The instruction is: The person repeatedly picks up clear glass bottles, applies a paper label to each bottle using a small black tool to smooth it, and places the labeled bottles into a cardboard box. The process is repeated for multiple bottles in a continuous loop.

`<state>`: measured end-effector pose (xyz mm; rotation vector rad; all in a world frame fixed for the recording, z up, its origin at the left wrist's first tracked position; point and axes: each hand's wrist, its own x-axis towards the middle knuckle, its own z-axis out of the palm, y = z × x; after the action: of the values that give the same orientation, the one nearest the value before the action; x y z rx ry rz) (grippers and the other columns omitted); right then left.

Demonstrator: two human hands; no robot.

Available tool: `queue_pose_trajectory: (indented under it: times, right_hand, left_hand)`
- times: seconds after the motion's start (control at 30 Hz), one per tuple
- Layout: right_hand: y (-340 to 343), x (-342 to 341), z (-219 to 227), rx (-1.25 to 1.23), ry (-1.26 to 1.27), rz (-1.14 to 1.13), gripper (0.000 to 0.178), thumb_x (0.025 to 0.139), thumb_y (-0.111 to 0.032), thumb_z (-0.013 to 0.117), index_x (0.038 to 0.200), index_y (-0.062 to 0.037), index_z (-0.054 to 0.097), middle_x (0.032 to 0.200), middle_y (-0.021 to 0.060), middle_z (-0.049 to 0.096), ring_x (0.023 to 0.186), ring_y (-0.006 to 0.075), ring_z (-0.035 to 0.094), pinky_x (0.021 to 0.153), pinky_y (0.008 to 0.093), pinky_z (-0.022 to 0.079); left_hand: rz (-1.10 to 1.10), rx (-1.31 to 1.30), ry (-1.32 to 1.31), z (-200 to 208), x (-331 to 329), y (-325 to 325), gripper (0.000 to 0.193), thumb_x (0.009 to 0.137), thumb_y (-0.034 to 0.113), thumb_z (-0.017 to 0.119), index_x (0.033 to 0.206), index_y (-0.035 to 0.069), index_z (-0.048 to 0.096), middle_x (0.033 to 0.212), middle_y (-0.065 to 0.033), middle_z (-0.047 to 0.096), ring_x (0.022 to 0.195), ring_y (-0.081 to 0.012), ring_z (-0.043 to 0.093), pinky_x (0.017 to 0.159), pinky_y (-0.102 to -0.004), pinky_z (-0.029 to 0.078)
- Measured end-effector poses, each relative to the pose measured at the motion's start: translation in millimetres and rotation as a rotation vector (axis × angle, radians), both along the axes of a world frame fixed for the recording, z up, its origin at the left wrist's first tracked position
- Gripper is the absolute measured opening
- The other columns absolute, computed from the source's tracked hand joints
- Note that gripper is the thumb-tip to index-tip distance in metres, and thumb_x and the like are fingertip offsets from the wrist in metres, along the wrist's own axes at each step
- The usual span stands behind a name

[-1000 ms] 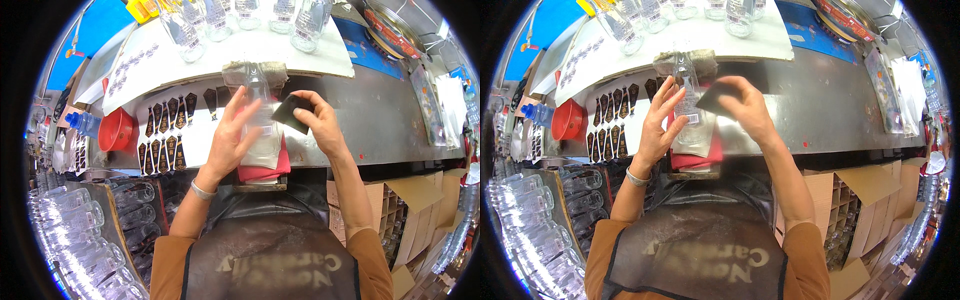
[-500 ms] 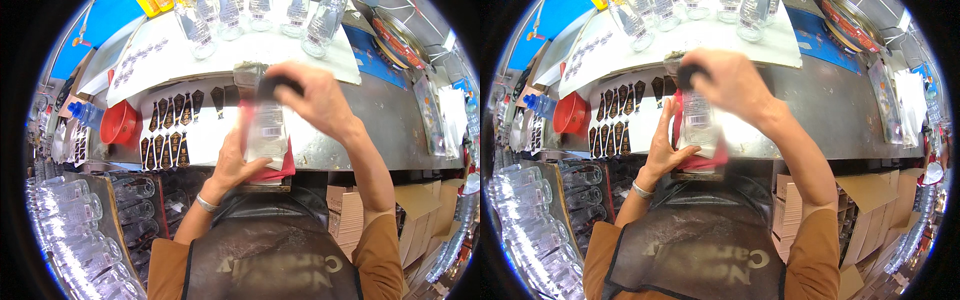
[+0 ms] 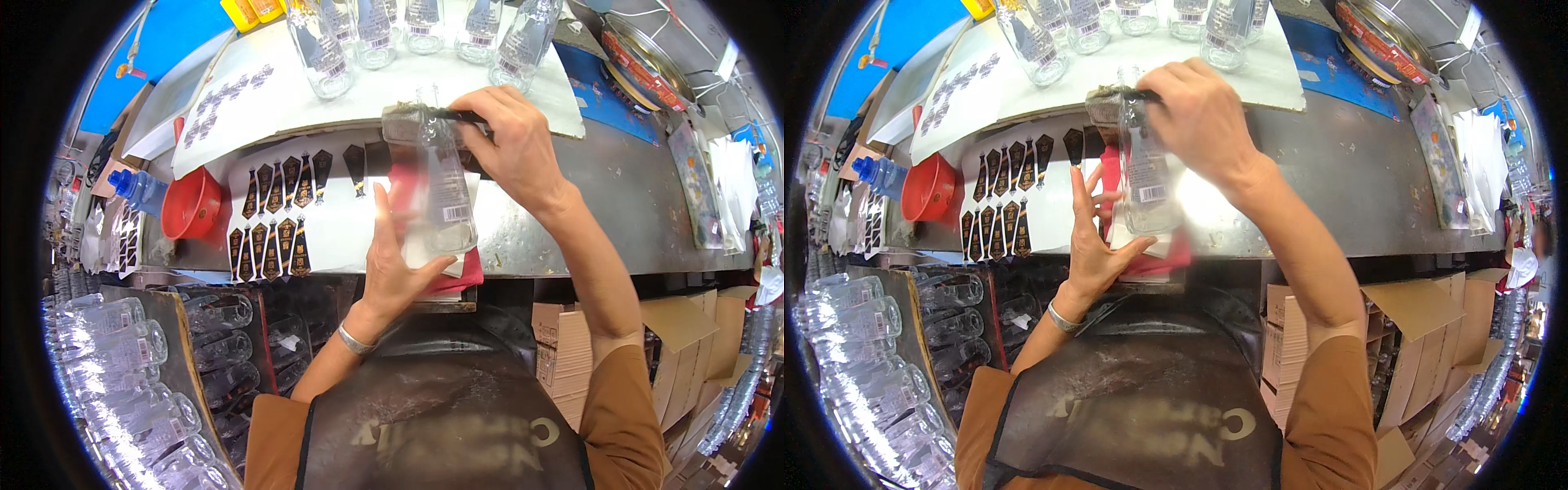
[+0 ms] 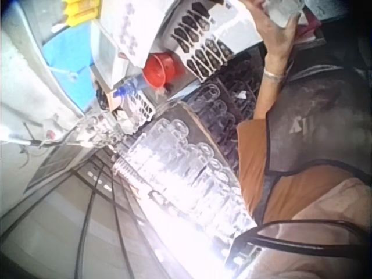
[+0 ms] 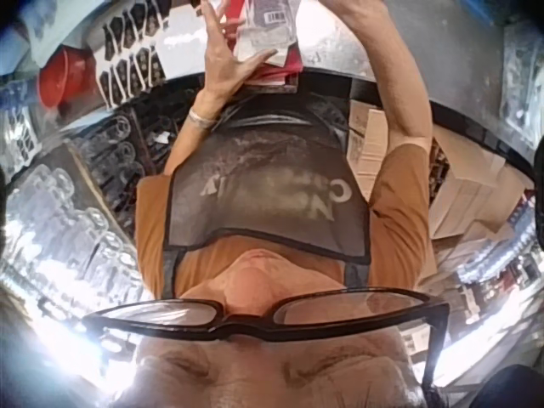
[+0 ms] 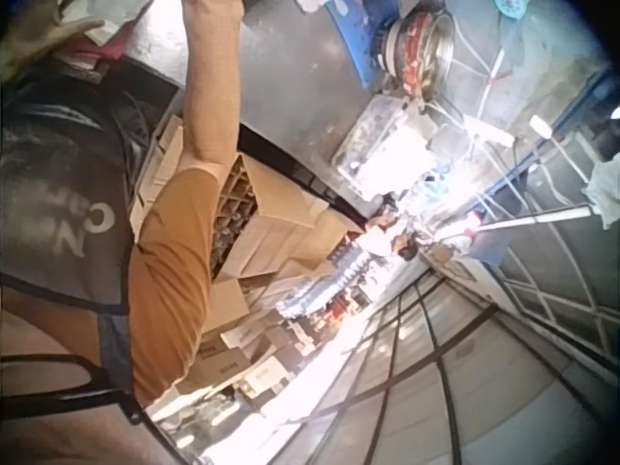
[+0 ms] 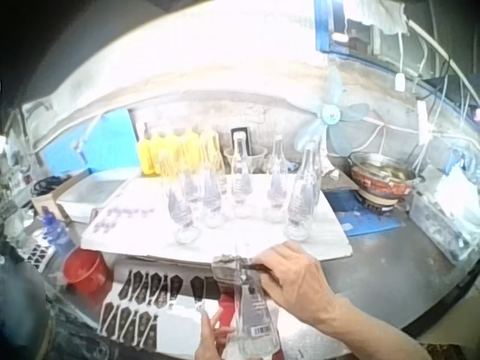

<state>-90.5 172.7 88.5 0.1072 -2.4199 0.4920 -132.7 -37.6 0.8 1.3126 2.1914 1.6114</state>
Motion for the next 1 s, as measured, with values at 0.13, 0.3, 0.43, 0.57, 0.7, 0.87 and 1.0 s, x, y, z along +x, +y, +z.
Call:
queue_pose_trajectory:
  times: [0.13,0.3,0.43,0.57,0.7,0.87,1.0]
  right_hand:
    - [-45,40,-15,0.002,-0.19,0.372,0.025,0.071,-0.001,0.074,0.094,-0.0106,0.069,0.087,0.0085,0.067,0.083,0.0269,0.066,0.076,0.0398,0.056]
    - [8,12,-15,-0.224,-0.047,0.062,0.023,0.075,-0.003,0.075,0.097,-0.0097,0.07,0.095,0.0122,0.069,0.089,0.0268,0.069,0.078,0.0382,0.056]
    - [-29,50,-29,-0.269,-0.12,0.357,0.034,0.064,-0.002,0.079,0.095,-0.0099,0.069,0.106,0.0077,0.07,0.101,0.0261,0.066,0.091,0.0414,0.053]
    - [10,35,-33,-0.509,-0.141,0.101,0.019,0.082,-0.003,0.073,0.1,-0.0011,0.068,0.092,0.0103,0.07,0.083,0.0248,0.067,0.078,0.0347,0.054]
    - [-5,56,-61,-0.528,0.043,0.161,0.027,0.07,0.006,0.073,0.095,-0.0044,0.066,0.113,0.0128,0.07,0.1,0.0287,0.067,0.086,0.0367,0.053]
    - [-12,77,-38,-0.537,-0.333,0.125,0.032,0.085,-0.008,0.074,0.116,-0.0039,0.069,0.102,0.0177,0.072,0.087,0.0299,0.071,0.079,0.0341,0.055]
    - [11,30,-7,-0.33,-0.101,0.015,0.034,0.089,-0.012,0.071,0.121,-0.0026,0.066,0.109,0.0188,0.072,0.097,0.0331,0.071,0.085,0.0381,0.056]
  left_hand:
    - [-0.039,0.005,-0.026,-5,-9,-4,0.129,0.07,0.01,0.091,0.16,0.001,-0.001,0.153,-0.0229,0.042,0.113,-0.0284,0.064,0.093,-0.0374,0.054]
    - [-0.132,-0.029,-0.075,1,-11,-9,0.122,0.072,0.005,0.087,0.162,0.004,0.003,0.151,-0.0222,0.046,0.12,-0.029,0.061,0.102,-0.0399,0.05]
    - [-0.193,-0.04,-0.153,-11,-24,-18,0.115,0.075,0.001,0.084,0.162,0.007,0.009,0.152,-0.0217,0.046,0.126,-0.0275,0.057,0.107,-0.0401,0.046]
    - [-0.22,-0.081,-0.2,-5,-24,-17,0.11,0.077,0.0,0.081,0.162,0.004,0.012,0.155,-0.0206,0.042,0.129,-0.0254,0.055,0.111,-0.0398,0.043]
    - [-0.233,-0.085,-0.254,-8,-26,-18,0.107,0.077,0.0,0.081,0.161,0.002,0.014,0.155,-0.0204,0.042,0.129,-0.0255,0.054,0.112,-0.0401,0.041]
    - [-0.213,-0.1,-0.191,-11,-22,-22,0.104,0.078,0.003,0.082,0.16,0.0,0.017,0.155,-0.0213,0.042,0.132,-0.0262,0.053,0.112,-0.04,0.042]
    - [-0.202,-0.116,-0.129,2,-16,-17,0.105,0.076,0.004,0.084,0.159,-0.001,0.02,0.155,-0.0223,0.042,0.137,-0.0269,0.049,0.114,-0.0403,0.04]
